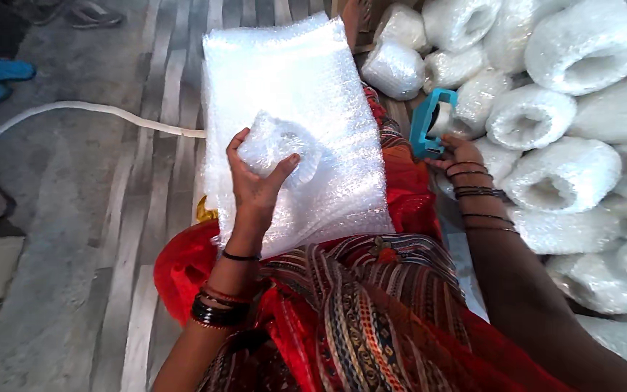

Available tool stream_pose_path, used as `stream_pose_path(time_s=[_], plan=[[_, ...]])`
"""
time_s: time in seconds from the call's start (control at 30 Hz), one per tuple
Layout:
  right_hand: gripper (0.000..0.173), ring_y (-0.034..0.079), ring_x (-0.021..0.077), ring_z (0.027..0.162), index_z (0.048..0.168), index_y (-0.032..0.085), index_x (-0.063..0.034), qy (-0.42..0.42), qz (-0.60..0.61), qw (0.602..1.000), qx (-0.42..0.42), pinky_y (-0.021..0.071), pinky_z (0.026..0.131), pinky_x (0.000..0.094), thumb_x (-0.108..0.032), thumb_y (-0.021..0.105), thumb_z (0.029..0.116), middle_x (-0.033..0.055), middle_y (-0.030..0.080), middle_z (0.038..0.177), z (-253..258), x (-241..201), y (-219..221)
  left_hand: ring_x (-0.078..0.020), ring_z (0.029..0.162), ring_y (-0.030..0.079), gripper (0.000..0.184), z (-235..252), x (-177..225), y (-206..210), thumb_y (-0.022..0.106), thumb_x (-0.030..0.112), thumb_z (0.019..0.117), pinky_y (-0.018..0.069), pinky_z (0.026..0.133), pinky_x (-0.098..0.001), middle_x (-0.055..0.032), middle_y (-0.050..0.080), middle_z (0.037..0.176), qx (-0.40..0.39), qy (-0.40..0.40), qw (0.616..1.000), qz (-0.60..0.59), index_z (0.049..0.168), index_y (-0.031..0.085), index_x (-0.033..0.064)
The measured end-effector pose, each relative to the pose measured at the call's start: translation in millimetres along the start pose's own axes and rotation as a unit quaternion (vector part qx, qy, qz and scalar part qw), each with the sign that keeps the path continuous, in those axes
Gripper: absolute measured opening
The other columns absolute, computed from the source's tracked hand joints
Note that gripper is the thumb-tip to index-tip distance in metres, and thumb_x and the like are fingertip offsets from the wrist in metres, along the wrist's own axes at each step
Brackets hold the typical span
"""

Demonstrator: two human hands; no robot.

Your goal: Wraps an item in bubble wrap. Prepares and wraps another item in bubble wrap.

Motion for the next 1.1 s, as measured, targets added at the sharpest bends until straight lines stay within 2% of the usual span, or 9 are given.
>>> stream_pose_path(time_s=[0.17, 0.23, 0.33, 0.47, 0.57, 0.63, 0.77, 0.93, 1.1], plan=[[0.017, 0.061, 0.0122, 0.089, 0.119, 0.055, -0.0038, -0.126, 0.129, 0.983, -0.023, 0.0560, 0.079, 0.0323, -0.006, 0.051, 0.1023, 0.0047, 0.059, 0.102, -2.6, 46.4, -7.0, -0.0100, 0.117, 0.063, 0.095, 23.4, -23.9, 1.0, 0.084, 0.015, 0.0804, 0.0575, 0.097, -0.0310, -0.0045, 0.055, 0.135, 0.003, 0.036, 0.999, -0.028, 0.154, 0.024, 0.0104], [0.023, 0.060, 0.0106, 0.091, 0.124, 0.052, -0.0007, -0.140, 0.144, 0.979, -0.034, 0.0553, 0.082, 0.0289, -0.002, 0.050, 0.1013, 0.0050, 0.057, 0.104, -4.8, 53.1, -5.5, -0.0099, 0.118, 0.062, 0.096, 25.6, -25.2, 0.8, 0.083, 0.013, 0.0799, 0.0566, 0.099, -0.0308, -0.0036, 0.054, 0.135, 0.002, 0.045, 0.998, -0.034, 0.153, 0.022, 0.0100], [0.025, 0.062, 0.0130, 0.093, 0.125, 0.054, 0.0092, -0.154, 0.047, 0.987, 0.010, 0.0553, 0.086, 0.0288, -0.003, 0.054, 0.1023, 0.0134, 0.061, 0.111, -4.8, 54.7, -3.5, -0.0087, 0.120, 0.061, 0.098, 27.5, -23.8, 0.4, 0.084, 0.013, 0.0788, 0.0554, 0.100, -0.0289, -0.0030, 0.053, 0.136, 0.008, 0.054, 0.998, -0.029, 0.153, 0.021, 0.0094], [0.026, 0.063, 0.0224, 0.090, 0.109, 0.067, 0.0065, -0.132, -0.133, 0.980, 0.063, 0.0524, 0.086, 0.0430, -0.019, 0.064, 0.1017, 0.0185, 0.067, 0.103, -10.0, 55.1, -4.0, -0.0091, 0.122, 0.059, 0.096, 28.0, -24.8, 0.2, 0.083, 0.016, 0.0789, 0.0547, 0.101, -0.0292, -0.0031, 0.052, 0.137, 0.012, 0.049, 0.998, -0.022, 0.153, 0.022, 0.0105], [0.024, 0.057, 0.0089, 0.072, 0.111, 0.067, 0.0016, -0.102, -0.127, 0.985, 0.059, 0.0509, 0.070, 0.0291, -0.020, 0.064, 0.1020, 0.0076, 0.066, 0.090, -13.2, 58.5, -5.1, -0.0095, 0.121, 0.060, 0.095, 27.8, -25.4, 1.2, 0.084, 0.013, 0.0792, 0.0552, 0.100, -0.0295, -0.0032, 0.052, 0.137, 0.013, 0.045, 0.998, -0.030, 0.153, 0.023, 0.0112], [0.024, 0.058, 0.0119, 0.077, 0.112, 0.068, 0.0021, -0.114, -0.161, 0.979, 0.057, 0.0508, 0.075, 0.0329, -0.019, 0.064, 0.1014, 0.0102, 0.067, 0.093, -13.8, 58.7, -7.3, -0.0095, 0.120, 0.061, 0.095, 26.5, -25.8, 1.0, 0.083, 0.014, 0.0799, 0.0562, 0.099, -0.0299, -0.0033, 0.052, 0.137, 0.012, 0.048, 0.998, -0.033, 0.153, 0.023, 0.0112], [0.028, 0.065, 0.0337, 0.116, 0.118, 0.069, 0.0066, -0.180, -0.289, 0.939, 0.046, 0.0457, 0.105, 0.0508, -0.015, 0.062, 0.1021, 0.0249, 0.070, 0.120, -0.5, 59.7, -6.4, -0.0118, 0.120, 0.061, 0.096, 21.8, -18.2, 1.4, 0.084, 0.012, 0.0790, 0.0565, 0.097, -0.0304, -0.0091, 0.053, 0.140, 0.033, 0.023, 0.999, -0.020, 0.154, 0.024, 0.0090], [0.031, 0.064, 0.0442, 0.112, 0.117, 0.066, 0.0126, -0.237, -0.351, 0.906, 0.023, 0.0453, 0.101, 0.0587, -0.015, 0.059, 0.1034, 0.0323, 0.067, 0.117, 4.5, 58.3, -11.1, -0.0163, 0.123, 0.058, 0.098, 26.2, -24.3, 1.5, 0.087, 0.018, 0.0771, 0.0547, 0.097, -0.0347, -0.0136, 0.049, 0.145, 0.038, 0.018, 0.999, -0.029, 0.154, 0.028, 0.0113], [0.030, 0.063, 0.0435, 0.113, 0.116, 0.069, 0.0087, -0.158, -0.420, 0.894, 0.009, 0.0449, 0.101, 0.0610, -0.017, 0.064, 0.1021, 0.0310, 0.067, 0.117, 7.5, 43.0, -12.5, -0.0210, 0.130, 0.052, 0.099, 32.7, -31.1, 0.2, 0.089, 0.020, 0.0703, 0.0520, 0.102, -0.0386, -0.0168, 0.043, 0.149, 0.054, 0.008, 0.998, -0.028, 0.152, 0.033, 0.0129]])
Point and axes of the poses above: each hand's wrist, its own z-axis towards the middle knuckle, its own y-axis out of the palm, x = y × z, the point moved 2 cm from there along z, towards the middle knuckle
